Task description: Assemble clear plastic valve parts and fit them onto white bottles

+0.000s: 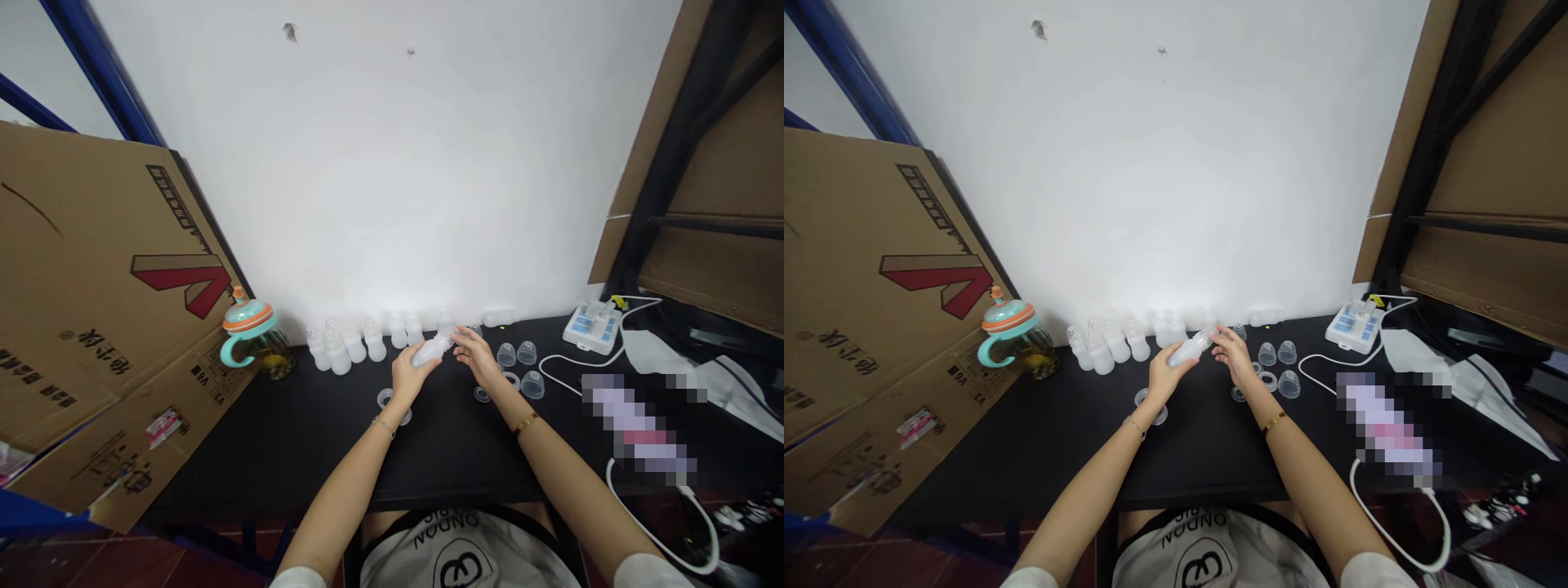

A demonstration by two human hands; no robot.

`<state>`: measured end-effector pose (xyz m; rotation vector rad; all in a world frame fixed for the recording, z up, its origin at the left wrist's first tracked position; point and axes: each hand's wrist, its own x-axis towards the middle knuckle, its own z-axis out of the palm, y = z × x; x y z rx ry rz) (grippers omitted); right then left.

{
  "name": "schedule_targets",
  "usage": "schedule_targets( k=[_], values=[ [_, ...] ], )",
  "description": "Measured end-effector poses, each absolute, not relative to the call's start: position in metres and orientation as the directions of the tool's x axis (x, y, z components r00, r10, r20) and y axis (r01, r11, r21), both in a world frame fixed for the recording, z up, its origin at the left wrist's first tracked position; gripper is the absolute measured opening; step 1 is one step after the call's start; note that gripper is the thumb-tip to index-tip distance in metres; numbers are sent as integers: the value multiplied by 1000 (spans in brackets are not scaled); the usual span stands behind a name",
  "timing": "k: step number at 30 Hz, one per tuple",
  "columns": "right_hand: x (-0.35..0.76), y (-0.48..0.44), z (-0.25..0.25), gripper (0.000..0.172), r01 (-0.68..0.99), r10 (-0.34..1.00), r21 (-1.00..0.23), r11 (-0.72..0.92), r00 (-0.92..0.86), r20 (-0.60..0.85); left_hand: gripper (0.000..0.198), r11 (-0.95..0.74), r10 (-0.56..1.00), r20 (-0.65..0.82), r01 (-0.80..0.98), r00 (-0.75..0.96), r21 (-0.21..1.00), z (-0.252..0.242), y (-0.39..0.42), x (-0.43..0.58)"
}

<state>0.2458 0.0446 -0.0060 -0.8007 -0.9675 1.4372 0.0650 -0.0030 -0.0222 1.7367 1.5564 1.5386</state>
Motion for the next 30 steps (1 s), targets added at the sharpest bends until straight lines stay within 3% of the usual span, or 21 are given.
schedule_targets(
  k=[22, 30],
  values=[
    [245, 46, -6, 45, -357, 989, -931, 74, -90, 113, 51, -333, 843, 503, 549, -191, 767, -19, -6, 64],
    [240, 45, -3, 50, -222, 974, -951, 214, -20, 224, 50, -339, 840, 516, 578, -170, 742, -17, -6, 64]
  ],
)
